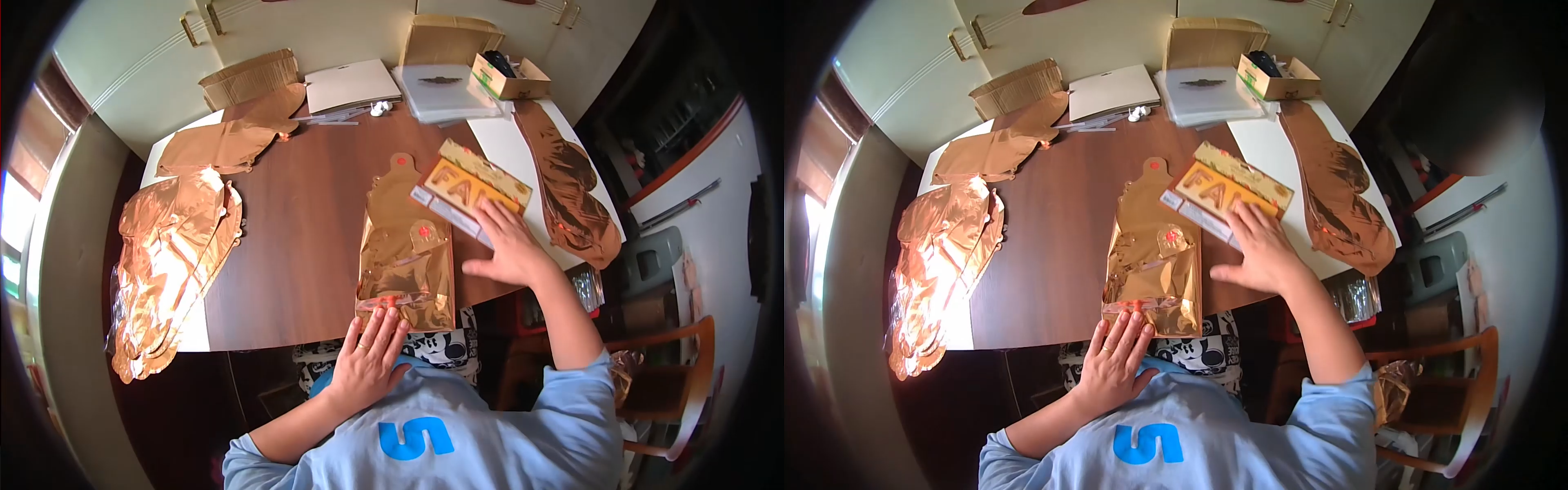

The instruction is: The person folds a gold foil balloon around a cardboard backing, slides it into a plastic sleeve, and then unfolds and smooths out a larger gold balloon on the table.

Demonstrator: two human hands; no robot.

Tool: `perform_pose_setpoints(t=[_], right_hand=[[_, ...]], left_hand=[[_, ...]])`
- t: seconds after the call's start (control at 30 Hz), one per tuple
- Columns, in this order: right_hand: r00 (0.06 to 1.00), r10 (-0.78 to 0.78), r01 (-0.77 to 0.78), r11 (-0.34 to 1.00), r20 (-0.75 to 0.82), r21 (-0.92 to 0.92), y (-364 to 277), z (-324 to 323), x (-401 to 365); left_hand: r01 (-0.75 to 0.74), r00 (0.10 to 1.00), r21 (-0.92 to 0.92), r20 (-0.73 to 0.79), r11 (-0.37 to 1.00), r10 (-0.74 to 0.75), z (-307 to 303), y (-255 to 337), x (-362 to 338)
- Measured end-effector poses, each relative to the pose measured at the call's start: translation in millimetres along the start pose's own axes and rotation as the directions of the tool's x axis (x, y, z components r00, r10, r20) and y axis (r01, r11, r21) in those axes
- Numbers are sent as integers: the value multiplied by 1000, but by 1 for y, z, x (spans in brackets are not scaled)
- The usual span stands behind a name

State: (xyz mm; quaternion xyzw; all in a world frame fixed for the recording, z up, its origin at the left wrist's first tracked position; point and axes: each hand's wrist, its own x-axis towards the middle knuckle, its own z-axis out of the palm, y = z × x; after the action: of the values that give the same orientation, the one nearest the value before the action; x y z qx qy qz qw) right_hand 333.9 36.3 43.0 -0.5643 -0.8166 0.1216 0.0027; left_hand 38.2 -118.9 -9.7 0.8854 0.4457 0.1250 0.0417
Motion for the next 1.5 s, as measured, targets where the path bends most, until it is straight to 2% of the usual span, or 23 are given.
perform_pose_setpoints(t=[0.13,0.23,0.27,0.37,0.47,0.5,0.53,0.6,0.63,0.73,0.8,0.87,0.97,1.1,1.2,1.33,1.47,1.5], right_hand=[[999,-43,44,997,-21,63,6,6,-44],[998,-57,59,995,-31,85,3,0,-64],[998,-60,63,995,-33,80,1,-2,-70],[984,-123,129,991,-131,41,7,4,-79],[967,-108,146,977,-231,156,13,-1,-85],[936,-52,132,969,-347,211,12,-7,-86],[932,22,24,992,-363,122,5,-24,-87],[719,153,-32,982,-678,188,0,-30,-85],[639,123,1,987,-759,161,-9,-35,-85],[627,-195,127,981,-754,-147,-49,-35,-88],[661,-401,360,911,-634,-201,-76,-17,-84],[682,-502,415,865,-532,-283,-84,16,-80],[809,-435,375,900,-394,-224,-87,55,-89],[948,-233,202,967,-216,-156,-111,36,-99],[945,-239,184,953,-223,-240,-137,29,-90],[895,-216,115,957,-390,-267,-135,79,-62],[847,-205,202,978,-490,-58,-118,69,-82],[807,-169,209,978,-566,7,-113,58,-82]], left_hand=[[6,999,-40,-54,999,-8,-3,-5,0],[-64,969,118,-229,991,90,7,-18,6],[-78,958,100,-267,992,102,8,-21,8],[-123,912,65,-385,990,139,8,-31,18],[-157,900,46,-405,987,162,9,-35,16],[-158,898,46,-410,986,163,10,-35,15],[-159,895,48,-415,986,165,11,-35,14],[-165,895,47,-413,985,169,10,-35,14],[-166,897,44,-409,985,170,10,-34,15],[-165,901,35,-401,986,165,14,-29,18],[-169,892,30,-420,985,166,15,-27,20],[-166,875,26,-456,986,159,15,-24,20],[-141,868,8,-479,990,128,17,-30,1],[-103,835,12,-542,995,93,18,-40,-11],[-84,842,-47,-537,995,46,14,-39,-8],[-131,821,-152,-571,980,21,14,-38,-9],[-155,781,-314,-619,937,-79,8,-36,-20],[-163,775,-367,-622,916,-111,7,-33,-21]])
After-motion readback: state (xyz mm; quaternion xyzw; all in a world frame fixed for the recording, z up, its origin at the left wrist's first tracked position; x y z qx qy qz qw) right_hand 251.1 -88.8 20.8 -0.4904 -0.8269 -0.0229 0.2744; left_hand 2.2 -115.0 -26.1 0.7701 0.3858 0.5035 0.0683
